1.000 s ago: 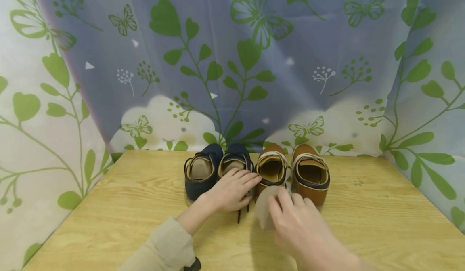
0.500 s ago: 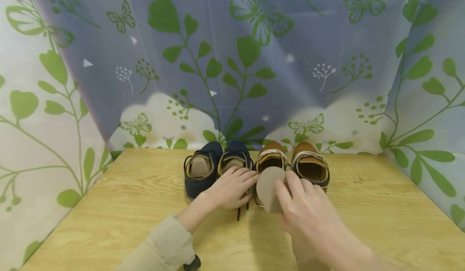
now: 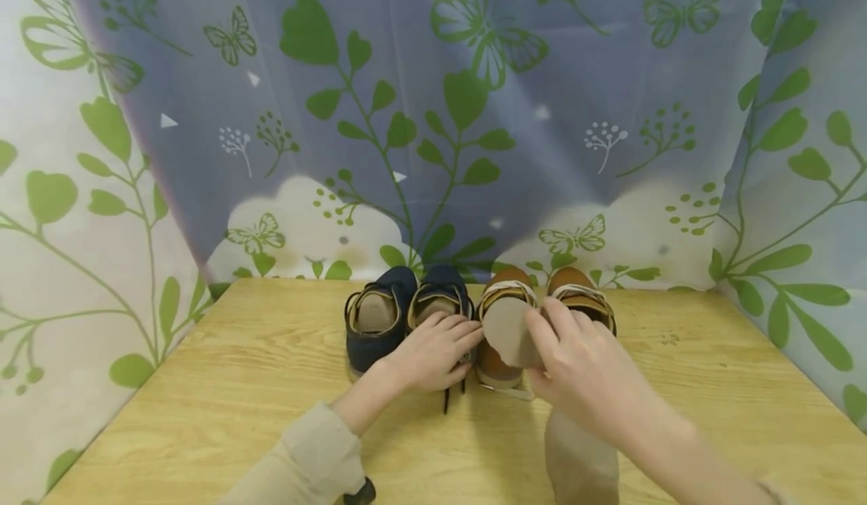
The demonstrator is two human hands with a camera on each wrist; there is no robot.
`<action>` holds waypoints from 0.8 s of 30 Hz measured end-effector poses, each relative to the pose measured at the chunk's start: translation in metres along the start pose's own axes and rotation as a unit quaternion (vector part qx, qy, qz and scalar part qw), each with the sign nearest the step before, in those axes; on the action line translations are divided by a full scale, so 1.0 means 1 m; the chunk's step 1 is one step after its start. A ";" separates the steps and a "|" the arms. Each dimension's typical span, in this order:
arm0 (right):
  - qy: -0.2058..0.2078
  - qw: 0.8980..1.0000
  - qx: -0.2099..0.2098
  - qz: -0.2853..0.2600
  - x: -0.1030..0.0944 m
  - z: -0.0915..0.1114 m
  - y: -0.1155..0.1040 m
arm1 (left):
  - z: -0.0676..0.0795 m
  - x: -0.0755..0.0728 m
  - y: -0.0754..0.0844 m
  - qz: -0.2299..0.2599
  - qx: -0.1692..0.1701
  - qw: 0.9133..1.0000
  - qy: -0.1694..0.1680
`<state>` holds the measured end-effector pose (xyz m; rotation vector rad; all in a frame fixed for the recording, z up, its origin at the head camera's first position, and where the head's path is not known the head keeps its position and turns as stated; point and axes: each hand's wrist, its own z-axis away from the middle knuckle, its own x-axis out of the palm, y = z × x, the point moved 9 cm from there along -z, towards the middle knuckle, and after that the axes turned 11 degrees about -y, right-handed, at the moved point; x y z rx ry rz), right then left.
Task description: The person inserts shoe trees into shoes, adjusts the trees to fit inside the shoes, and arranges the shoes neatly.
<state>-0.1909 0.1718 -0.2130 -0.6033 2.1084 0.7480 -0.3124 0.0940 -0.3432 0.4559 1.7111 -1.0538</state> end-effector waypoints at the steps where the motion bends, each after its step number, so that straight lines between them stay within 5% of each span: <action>1: -0.007 1.000 0.002 -0.006 0.002 0.000 0.004 | 0.000 0.000 0.000 0.000 0.000 1.000 0.000; 24: -0.084 0.991 0.080 -0.060 0.024 -0.010 0.044 | -0.006 -0.006 0.003 -0.031 0.008 0.999 0.036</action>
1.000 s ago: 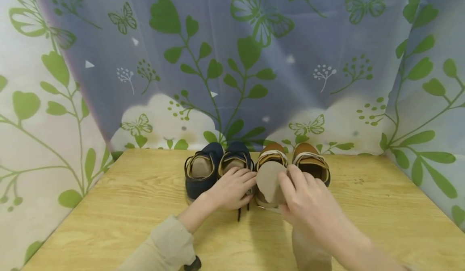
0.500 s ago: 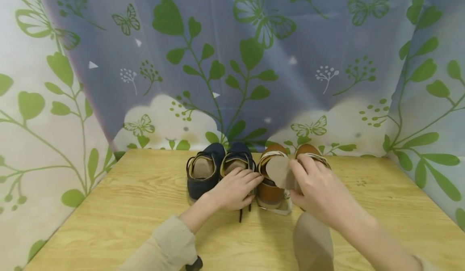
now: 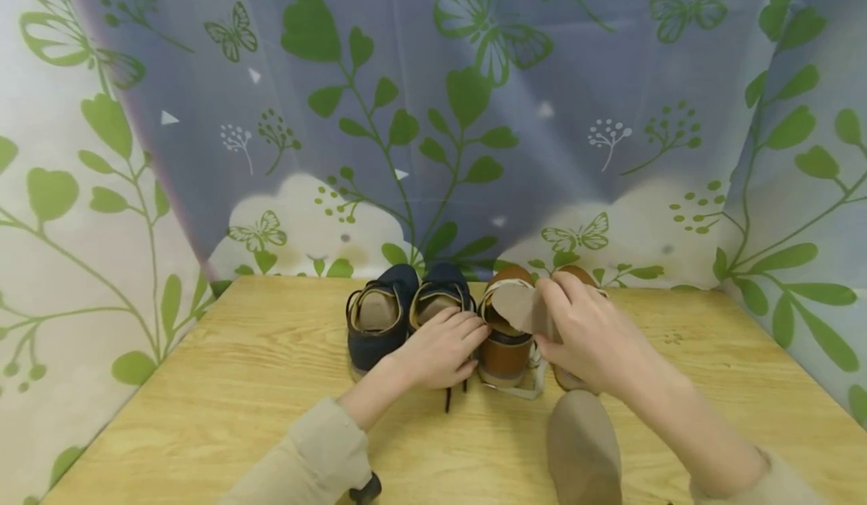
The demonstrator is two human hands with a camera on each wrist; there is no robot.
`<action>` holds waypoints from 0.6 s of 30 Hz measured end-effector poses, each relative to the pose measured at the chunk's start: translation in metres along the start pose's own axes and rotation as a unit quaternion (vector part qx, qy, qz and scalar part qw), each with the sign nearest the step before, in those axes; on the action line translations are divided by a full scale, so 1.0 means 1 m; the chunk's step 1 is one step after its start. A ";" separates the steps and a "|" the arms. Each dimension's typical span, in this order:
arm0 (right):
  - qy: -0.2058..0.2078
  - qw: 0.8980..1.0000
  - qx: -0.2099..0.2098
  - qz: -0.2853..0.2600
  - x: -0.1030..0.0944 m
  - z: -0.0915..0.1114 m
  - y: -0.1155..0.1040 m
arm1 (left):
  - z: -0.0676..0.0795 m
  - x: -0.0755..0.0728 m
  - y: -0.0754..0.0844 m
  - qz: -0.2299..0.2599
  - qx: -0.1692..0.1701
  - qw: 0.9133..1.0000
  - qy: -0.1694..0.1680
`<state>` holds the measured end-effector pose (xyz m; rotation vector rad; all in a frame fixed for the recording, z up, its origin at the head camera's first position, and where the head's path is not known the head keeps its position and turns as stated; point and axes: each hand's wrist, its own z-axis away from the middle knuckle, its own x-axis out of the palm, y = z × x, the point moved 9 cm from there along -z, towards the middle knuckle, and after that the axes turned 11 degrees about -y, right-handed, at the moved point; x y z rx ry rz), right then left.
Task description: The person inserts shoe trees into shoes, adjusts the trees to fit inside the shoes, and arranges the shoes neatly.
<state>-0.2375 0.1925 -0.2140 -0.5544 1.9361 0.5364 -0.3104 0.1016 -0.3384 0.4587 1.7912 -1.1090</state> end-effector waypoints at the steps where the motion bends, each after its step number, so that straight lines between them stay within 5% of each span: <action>1: -0.006 1.000 0.005 -0.002 0.001 -0.001 0.002 | 0.000 0.000 0.000 -0.001 0.001 1.000 0.000; 12: -0.038 0.999 0.034 -0.020 0.010 -0.003 0.012 | -0.001 -0.007 0.011 -0.006 0.034 0.999 0.034; 18: -0.042 0.998 0.032 -0.024 0.011 -0.003 0.014 | -0.002 -0.006 0.011 -0.002 0.040 0.999 0.025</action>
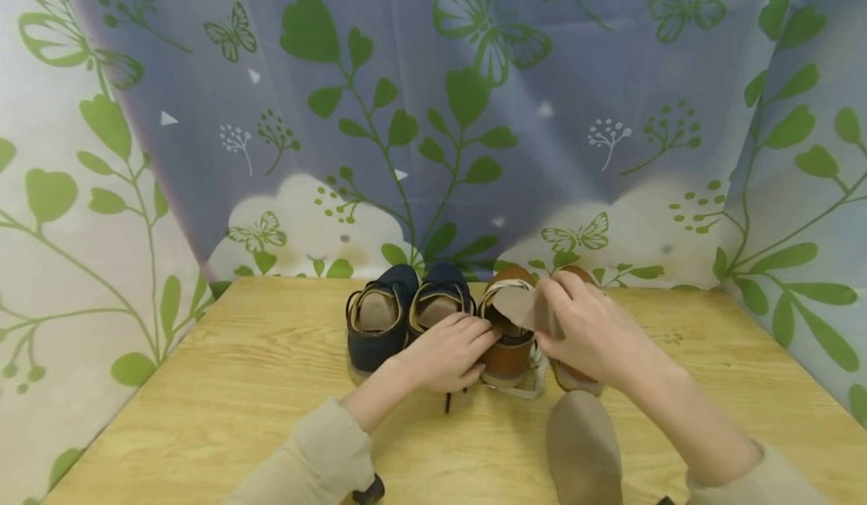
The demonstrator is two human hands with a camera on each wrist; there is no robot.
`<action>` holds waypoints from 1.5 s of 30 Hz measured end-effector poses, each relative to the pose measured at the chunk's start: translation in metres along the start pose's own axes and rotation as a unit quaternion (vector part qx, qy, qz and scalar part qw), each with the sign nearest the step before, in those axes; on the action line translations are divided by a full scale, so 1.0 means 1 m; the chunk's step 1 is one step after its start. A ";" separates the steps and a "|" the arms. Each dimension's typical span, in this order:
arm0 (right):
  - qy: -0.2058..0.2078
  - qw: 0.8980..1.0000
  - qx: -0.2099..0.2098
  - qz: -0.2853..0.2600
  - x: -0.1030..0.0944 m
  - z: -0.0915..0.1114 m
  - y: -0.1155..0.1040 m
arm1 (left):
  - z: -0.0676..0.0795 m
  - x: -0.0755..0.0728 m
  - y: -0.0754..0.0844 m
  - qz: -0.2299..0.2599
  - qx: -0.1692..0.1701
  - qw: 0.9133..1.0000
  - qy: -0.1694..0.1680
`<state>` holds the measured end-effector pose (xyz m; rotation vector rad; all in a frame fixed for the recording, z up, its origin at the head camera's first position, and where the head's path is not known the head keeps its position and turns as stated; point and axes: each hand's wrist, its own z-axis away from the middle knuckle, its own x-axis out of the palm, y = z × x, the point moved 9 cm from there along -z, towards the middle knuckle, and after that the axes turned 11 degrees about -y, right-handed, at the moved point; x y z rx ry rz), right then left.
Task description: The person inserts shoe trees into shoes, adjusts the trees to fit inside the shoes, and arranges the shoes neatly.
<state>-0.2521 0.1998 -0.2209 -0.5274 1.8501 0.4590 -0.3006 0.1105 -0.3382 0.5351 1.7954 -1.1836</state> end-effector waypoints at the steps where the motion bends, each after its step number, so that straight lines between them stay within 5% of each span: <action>1: -0.001 1.000 -0.002 0.000 0.000 0.000 0.000 | 0.000 0.000 0.000 0.001 0.001 1.000 -0.001; 33: -0.061 0.997 -0.049 0.006 0.011 -0.020 -0.001 | 0.008 0.001 -0.001 0.009 0.018 1.000 -0.006; 45: -0.104 0.994 -0.033 0.008 0.021 -0.029 0.000 | 0.008 0.007 0.001 0.050 0.009 0.998 -0.046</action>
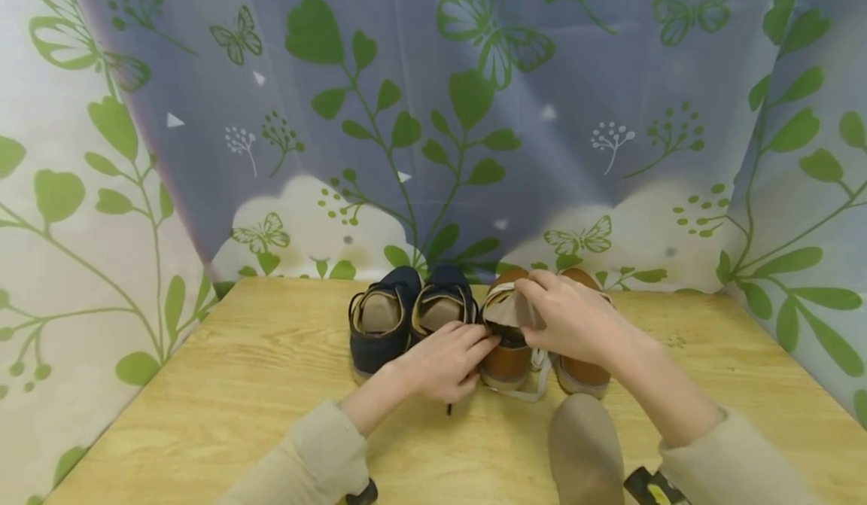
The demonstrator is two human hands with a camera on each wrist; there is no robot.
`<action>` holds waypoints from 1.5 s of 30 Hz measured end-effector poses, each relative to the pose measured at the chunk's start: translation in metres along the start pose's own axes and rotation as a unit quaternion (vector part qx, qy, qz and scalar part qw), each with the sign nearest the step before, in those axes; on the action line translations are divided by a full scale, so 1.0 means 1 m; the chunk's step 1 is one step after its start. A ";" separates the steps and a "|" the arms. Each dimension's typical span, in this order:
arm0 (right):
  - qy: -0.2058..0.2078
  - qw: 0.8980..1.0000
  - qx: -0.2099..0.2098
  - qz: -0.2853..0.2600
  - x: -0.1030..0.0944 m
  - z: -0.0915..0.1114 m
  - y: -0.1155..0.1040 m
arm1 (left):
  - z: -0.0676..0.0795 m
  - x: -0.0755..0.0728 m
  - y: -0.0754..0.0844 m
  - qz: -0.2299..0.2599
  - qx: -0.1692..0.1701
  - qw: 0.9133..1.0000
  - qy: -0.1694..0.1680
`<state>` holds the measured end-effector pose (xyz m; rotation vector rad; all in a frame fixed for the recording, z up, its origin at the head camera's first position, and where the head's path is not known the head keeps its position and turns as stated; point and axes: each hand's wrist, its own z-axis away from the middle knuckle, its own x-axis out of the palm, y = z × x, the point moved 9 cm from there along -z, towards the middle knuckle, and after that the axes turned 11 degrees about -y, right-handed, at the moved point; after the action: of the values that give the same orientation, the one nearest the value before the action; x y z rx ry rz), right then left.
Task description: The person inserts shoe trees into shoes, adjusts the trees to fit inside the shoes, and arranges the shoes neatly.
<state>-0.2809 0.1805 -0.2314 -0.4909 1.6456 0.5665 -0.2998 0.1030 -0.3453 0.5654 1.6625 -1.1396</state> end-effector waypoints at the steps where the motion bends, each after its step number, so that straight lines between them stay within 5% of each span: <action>1: 0.000 1.000 -0.001 0.001 0.001 -0.001 0.000 | 0.000 0.000 0.000 0.003 0.000 1.000 -0.002; 45: 0.002 1.000 -0.009 0.013 0.013 -0.015 -0.003 | -0.001 0.002 0.000 0.002 -0.010 1.000 0.000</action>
<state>-0.2929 0.1684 -0.2430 -0.4845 1.6546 0.6005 -0.3010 0.1034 -0.3467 0.5550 1.6705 -1.1190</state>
